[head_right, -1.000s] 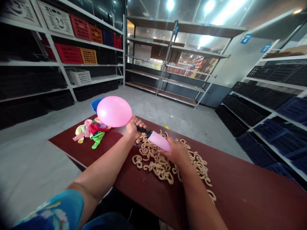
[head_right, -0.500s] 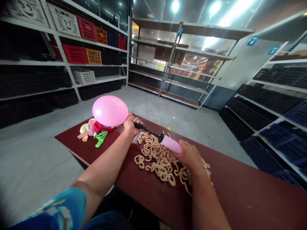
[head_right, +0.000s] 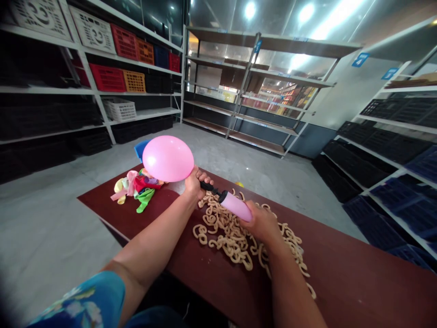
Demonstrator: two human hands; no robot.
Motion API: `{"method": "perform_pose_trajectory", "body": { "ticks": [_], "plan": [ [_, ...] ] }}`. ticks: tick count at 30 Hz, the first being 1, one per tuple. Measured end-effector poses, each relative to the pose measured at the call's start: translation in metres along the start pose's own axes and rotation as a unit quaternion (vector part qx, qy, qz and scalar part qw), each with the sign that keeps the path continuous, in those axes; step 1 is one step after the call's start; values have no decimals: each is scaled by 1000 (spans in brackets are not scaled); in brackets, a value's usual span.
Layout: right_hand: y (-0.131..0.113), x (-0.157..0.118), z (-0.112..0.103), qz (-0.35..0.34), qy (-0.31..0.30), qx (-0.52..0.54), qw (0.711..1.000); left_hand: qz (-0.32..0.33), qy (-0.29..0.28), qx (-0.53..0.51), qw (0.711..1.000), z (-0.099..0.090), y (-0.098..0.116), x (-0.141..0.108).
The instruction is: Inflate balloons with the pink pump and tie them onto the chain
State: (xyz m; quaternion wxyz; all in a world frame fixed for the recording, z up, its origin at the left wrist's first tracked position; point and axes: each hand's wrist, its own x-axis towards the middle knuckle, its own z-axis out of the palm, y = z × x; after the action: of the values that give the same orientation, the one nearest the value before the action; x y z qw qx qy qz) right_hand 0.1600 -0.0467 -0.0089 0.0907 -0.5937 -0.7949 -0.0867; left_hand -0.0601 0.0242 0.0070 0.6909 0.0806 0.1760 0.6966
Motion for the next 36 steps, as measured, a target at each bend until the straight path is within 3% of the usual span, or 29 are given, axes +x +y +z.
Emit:
{"method": "perform_pose_trajectory", "body": {
  "ticks": [7,20,24,31,36],
  "plan": [
    [43,-8,1,2,-10,28,1000,52,34,-20,998,-7,19,10],
    [-8,0,8,-21,31,7,999,-23,-14,7,1000,-1,-18,-3],
    [1,1,4,-9,19,19,1000,-4,1,12,1000,3,-9,-3],
    [41,-6,-1,19,-15,48,999,60,50,1,997,2,20,5],
    [33,-7,-2,33,-22,20,999,61,55,-2,997,-2,19,7]
  ]
}}
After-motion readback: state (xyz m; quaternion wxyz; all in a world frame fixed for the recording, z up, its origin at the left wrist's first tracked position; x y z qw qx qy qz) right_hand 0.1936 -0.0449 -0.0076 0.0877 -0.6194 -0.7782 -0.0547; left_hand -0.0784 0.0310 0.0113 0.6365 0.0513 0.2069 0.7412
